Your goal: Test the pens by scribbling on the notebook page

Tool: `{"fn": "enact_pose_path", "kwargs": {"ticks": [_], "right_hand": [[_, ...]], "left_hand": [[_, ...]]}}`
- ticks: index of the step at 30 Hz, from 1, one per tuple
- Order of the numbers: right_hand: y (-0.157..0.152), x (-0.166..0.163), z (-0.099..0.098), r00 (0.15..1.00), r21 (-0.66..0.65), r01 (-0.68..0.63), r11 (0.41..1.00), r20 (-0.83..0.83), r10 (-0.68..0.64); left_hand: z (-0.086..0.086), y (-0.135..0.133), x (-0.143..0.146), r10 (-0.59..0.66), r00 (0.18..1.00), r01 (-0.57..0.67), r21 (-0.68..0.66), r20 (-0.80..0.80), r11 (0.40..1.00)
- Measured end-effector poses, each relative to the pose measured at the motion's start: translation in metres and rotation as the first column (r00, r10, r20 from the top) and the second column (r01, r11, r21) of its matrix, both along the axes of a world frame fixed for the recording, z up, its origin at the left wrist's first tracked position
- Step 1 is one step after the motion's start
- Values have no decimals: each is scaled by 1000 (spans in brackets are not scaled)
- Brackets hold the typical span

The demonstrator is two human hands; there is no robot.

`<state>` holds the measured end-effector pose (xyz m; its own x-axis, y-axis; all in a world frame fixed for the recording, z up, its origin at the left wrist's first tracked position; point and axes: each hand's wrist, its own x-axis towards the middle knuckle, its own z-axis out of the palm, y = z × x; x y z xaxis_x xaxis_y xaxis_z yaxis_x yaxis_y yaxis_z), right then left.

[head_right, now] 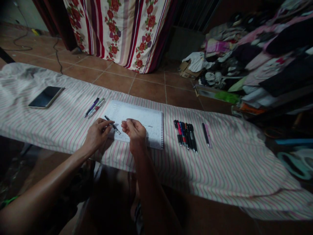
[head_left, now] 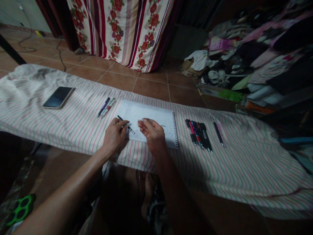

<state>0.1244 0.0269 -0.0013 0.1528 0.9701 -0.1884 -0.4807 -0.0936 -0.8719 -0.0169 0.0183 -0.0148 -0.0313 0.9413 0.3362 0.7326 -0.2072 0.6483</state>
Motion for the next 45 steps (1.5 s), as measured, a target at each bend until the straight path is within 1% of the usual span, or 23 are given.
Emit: {"fn": "enact_pose_path", "kwargs": {"ticks": [2,5,8,13,16,22,25,28,33,36,38,39,41,43,45], "right_hand": [[-1,-2,0,1000,8,-18,1000,9,18],[-1,-5,-1,997,25,-56,998,48,55],[0,-7,-1,992,14,-80,997,98,78],[1,-11,-2,980,7,-127,992,152,125],[0,-12,-3,974,12,-127,992,189,122],[-2,-13,-4,959,-3,-148,989,242,144],[-1,-12,-5,955,23,-153,988,259,142],[-1,-12,-6,953,36,-144,989,274,129],[-1,-9,-2,941,32,-177,984,298,159],[0,-6,0,947,46,-126,991,302,106],[1,-3,0,950,44,-79,996,306,62],[1,-1,0,951,44,-61,997,307,45],[1,4,1,951,43,-44,998,308,28],[1,8,2,952,43,-25,999,307,10],[1,10,3,951,33,-18,999,308,7]], "left_hand": [[5,-1,1,-59,995,56,31,78,998],[9,-2,3,-150,962,140,62,228,988],[8,-3,6,-175,934,172,39,310,984],[5,-1,7,-149,945,135,68,290,989],[4,-1,6,-122,948,112,50,294,992],[0,-1,7,-65,915,80,-19,399,997],[-3,0,8,-47,890,78,-50,454,996],[-4,0,9,-45,888,81,-60,458,995],[-3,0,11,-67,899,95,-45,432,994],[-2,0,11,-69,926,88,-34,372,996],[0,1,8,-85,960,86,7,268,996],[1,1,6,-94,978,89,37,184,995],[3,1,1,-105,993,109,93,-43,990],[3,1,-3,-102,959,137,118,-263,983],[0,1,-5,-103,910,167,125,-403,978]]}}
